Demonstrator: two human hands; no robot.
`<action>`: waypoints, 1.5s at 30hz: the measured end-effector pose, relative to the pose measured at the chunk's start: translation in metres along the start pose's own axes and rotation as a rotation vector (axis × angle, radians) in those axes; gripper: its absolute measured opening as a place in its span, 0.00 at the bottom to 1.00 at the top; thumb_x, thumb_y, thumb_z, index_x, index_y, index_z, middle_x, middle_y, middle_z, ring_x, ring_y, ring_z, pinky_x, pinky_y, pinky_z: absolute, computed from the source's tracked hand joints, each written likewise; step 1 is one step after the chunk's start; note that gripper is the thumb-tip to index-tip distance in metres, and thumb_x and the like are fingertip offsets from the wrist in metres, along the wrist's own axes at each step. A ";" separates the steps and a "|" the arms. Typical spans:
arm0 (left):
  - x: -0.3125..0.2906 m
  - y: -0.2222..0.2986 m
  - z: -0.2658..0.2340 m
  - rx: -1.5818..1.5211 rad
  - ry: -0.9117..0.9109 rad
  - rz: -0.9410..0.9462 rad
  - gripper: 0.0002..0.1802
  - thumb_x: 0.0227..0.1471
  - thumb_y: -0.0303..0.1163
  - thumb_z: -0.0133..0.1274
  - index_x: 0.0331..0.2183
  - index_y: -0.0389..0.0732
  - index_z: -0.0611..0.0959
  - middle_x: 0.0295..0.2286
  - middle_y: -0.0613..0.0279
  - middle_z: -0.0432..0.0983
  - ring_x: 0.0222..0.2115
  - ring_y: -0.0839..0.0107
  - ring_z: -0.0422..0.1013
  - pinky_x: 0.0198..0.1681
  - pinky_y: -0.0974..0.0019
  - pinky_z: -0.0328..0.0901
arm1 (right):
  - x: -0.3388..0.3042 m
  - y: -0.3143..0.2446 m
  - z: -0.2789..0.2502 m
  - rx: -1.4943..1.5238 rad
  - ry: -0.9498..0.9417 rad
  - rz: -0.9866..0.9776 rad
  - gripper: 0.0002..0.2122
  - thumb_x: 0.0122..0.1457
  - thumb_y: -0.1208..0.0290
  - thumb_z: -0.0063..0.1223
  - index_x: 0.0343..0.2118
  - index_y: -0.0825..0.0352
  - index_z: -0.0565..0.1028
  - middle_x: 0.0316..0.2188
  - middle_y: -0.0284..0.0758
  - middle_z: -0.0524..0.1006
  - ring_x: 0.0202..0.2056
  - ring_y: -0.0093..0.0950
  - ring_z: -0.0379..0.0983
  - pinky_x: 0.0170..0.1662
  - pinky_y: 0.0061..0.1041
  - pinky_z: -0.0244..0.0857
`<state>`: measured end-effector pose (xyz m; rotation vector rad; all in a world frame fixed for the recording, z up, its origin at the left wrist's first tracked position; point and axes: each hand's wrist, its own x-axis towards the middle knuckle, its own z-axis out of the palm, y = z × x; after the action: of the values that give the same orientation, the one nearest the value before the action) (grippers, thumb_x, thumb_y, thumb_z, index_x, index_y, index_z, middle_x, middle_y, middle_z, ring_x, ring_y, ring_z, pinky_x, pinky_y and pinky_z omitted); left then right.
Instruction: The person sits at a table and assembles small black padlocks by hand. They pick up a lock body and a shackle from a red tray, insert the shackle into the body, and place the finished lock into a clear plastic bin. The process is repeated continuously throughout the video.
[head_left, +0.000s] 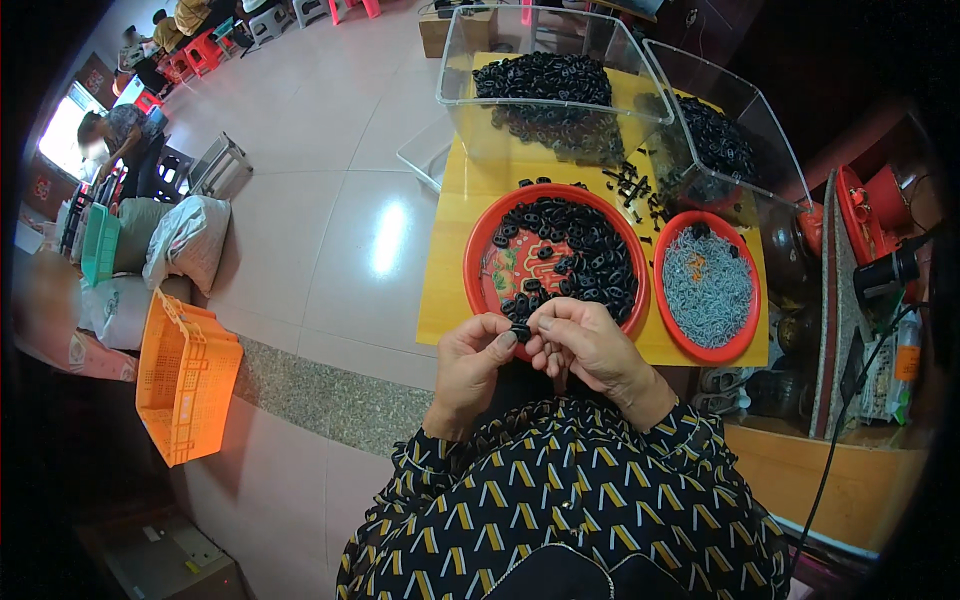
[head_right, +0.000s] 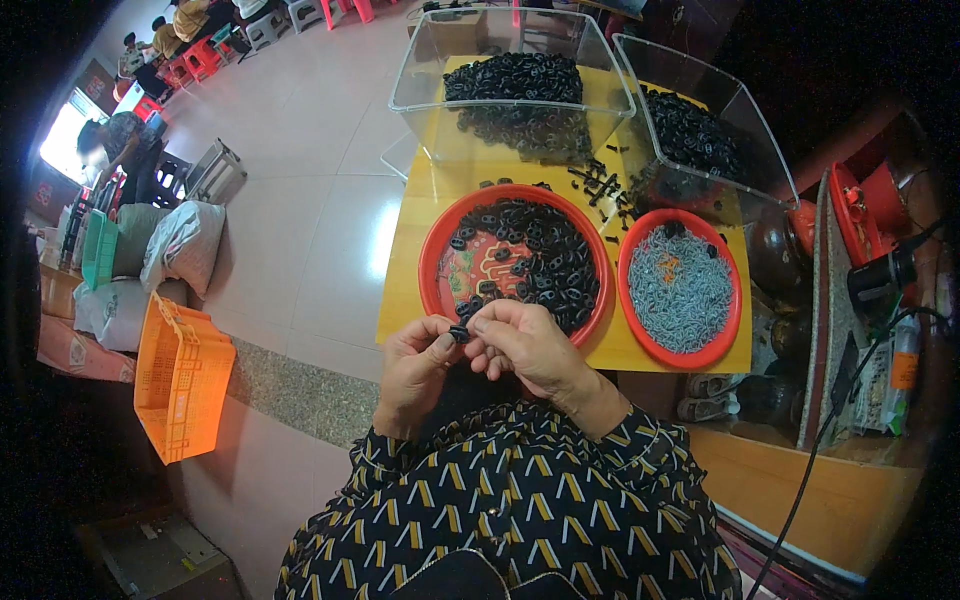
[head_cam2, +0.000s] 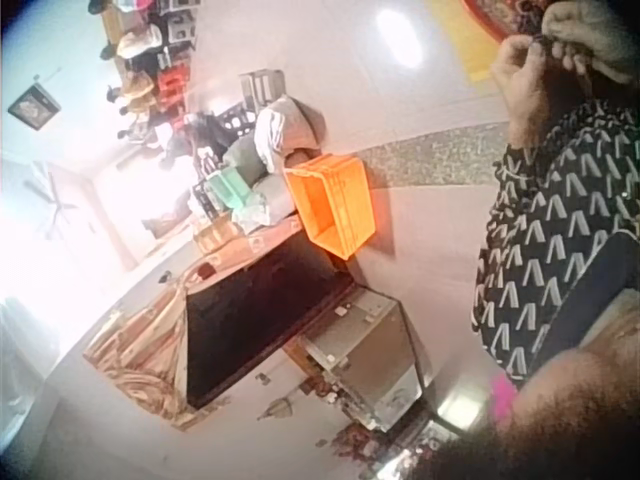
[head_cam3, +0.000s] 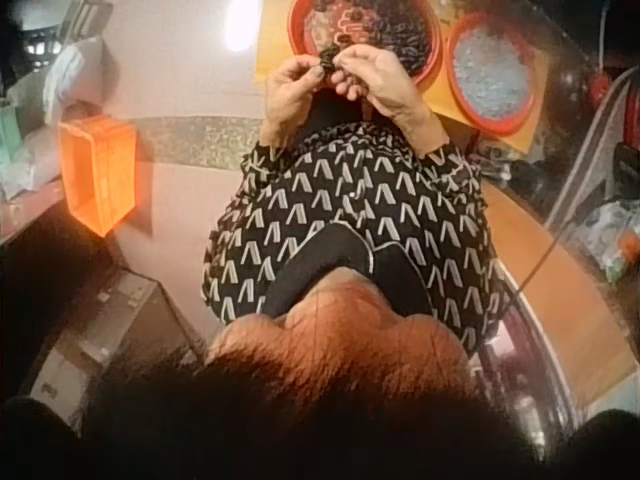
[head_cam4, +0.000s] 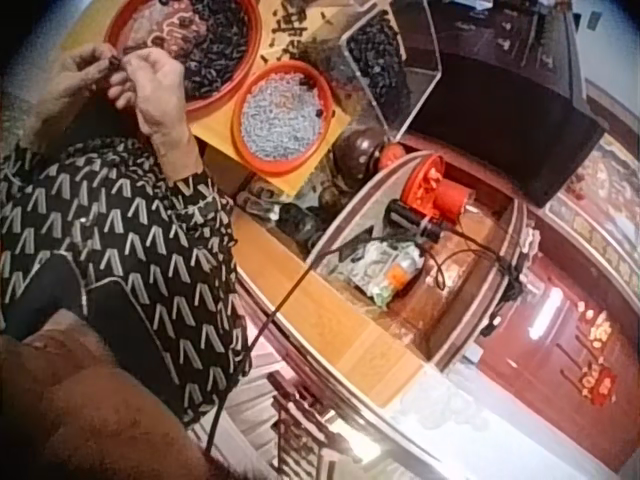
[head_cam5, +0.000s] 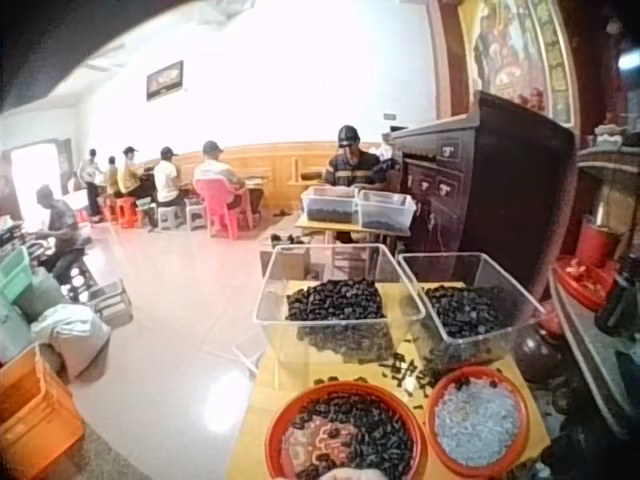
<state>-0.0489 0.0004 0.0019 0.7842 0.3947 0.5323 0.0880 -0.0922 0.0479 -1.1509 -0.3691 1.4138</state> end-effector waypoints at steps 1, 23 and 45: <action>-0.001 0.000 0.001 -0.016 -0.012 -0.011 0.06 0.47 0.25 0.51 0.30 0.33 0.75 0.25 0.64 0.71 0.24 0.78 0.65 0.30 0.76 0.61 | 0.000 0.002 0.001 -0.015 -0.002 -0.012 0.07 0.55 0.71 0.45 0.31 0.70 0.69 0.22 0.34 0.72 0.21 0.19 0.69 0.21 0.12 0.63; -0.002 0.002 -0.007 0.633 -0.005 0.212 0.07 0.44 0.23 0.53 0.30 0.32 0.75 0.28 0.62 0.69 0.30 0.76 0.66 0.33 0.76 0.61 | -0.002 -0.090 -0.067 -0.054 0.361 -0.429 0.05 0.54 0.71 0.45 0.28 0.67 0.70 0.18 0.36 0.72 0.18 0.21 0.69 0.17 0.14 0.62; 0.037 0.028 -0.016 1.541 0.076 0.598 0.05 0.37 0.22 0.54 0.23 0.34 0.76 0.22 0.56 0.68 0.25 0.63 0.66 0.28 0.64 0.61 | 0.063 -0.019 -0.067 -1.760 0.330 -0.748 0.04 0.40 0.80 0.47 0.22 0.67 0.72 0.22 0.36 0.65 0.30 0.34 0.62 0.34 0.31 0.59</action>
<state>-0.0367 0.0477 0.0074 2.4199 0.6288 0.7786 0.1649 -0.0589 0.0059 -2.1513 -1.7482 -0.0967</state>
